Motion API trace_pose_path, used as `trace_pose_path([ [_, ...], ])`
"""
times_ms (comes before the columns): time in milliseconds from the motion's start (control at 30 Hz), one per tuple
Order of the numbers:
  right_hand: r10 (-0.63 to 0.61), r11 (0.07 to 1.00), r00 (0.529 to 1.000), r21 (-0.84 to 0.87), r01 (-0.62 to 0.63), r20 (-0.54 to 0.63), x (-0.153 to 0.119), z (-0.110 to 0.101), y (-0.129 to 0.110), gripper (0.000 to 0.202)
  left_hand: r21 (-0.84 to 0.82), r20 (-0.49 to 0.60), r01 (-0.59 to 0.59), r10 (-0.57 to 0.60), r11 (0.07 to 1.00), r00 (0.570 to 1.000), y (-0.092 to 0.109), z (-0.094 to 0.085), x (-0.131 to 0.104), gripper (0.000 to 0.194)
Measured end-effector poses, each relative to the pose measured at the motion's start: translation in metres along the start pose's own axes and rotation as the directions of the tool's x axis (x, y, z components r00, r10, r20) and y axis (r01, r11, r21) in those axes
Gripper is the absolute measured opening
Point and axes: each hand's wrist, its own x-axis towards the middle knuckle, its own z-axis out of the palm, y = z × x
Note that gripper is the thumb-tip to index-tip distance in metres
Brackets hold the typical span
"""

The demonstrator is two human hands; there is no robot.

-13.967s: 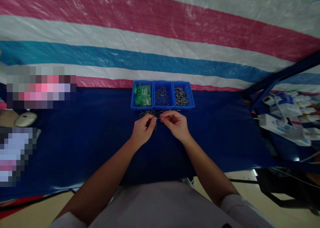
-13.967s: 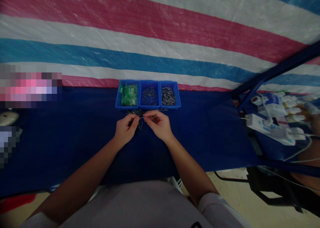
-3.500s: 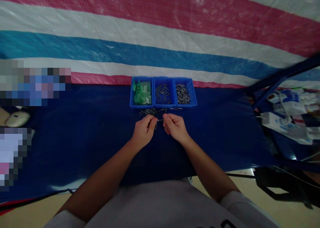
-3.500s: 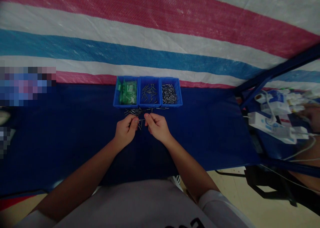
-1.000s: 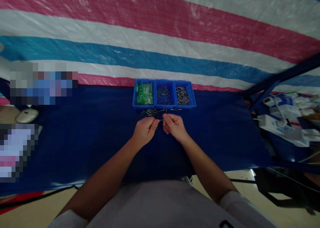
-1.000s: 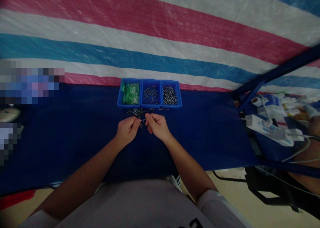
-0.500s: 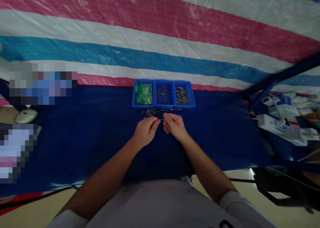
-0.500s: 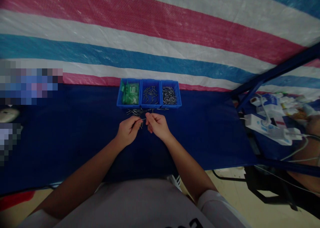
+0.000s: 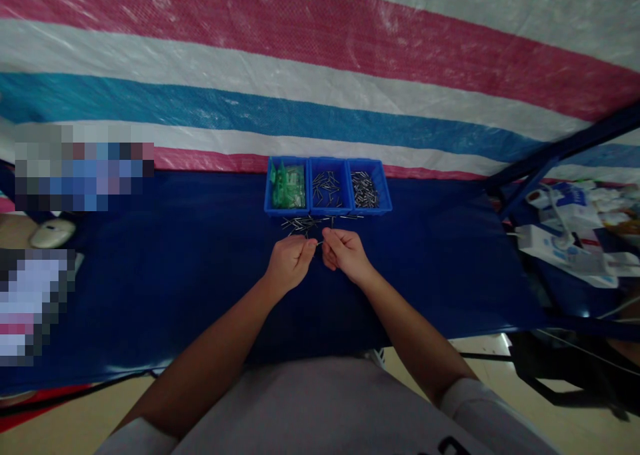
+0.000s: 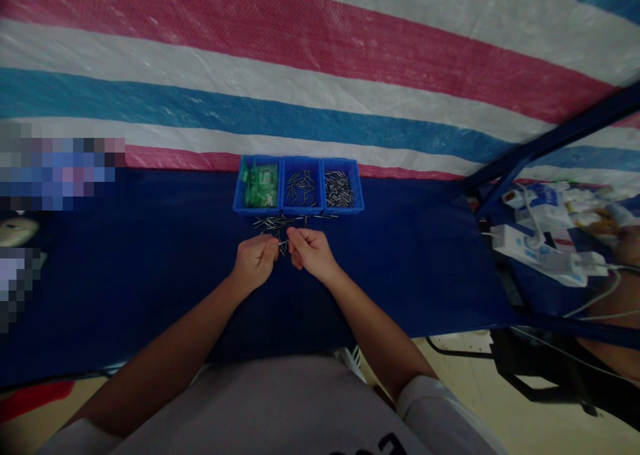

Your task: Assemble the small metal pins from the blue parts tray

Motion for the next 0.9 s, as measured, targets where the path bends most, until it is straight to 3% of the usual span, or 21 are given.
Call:
trace_pose_path([
  [300,-0.025,1.0,0.999,0.011,0.025,-0.028,0.0001,0.003,0.0015,0.051,0.093,0.016,0.036,-0.038,0.995,0.999,0.0027,-0.0054,0.004,0.051],
  [467,-0.046,0.999,0.996,-0.032,0.044,-0.072,0.0009,0.0008,-0.0015,0.053,0.054,-0.004,0.107,-0.107,0.993,0.994,0.0049,-0.0037,0.0018,0.022],
  [567,-0.045,0.997,0.997,-0.069,0.041,-0.067,0.0006,-0.0001,-0.0017,0.053,0.008,-0.027,0.13,-0.13,0.991,0.991,0.005,-0.0025,0.0008,0.015],
  [900,-0.052,0.981,0.998,-0.191,0.042,-0.045,-0.0005,-0.0024,0.004,0.054,0.095,-0.003,0.107,-0.107,0.99,0.994,0.0065,-0.0039,0.0049,0.038],
])
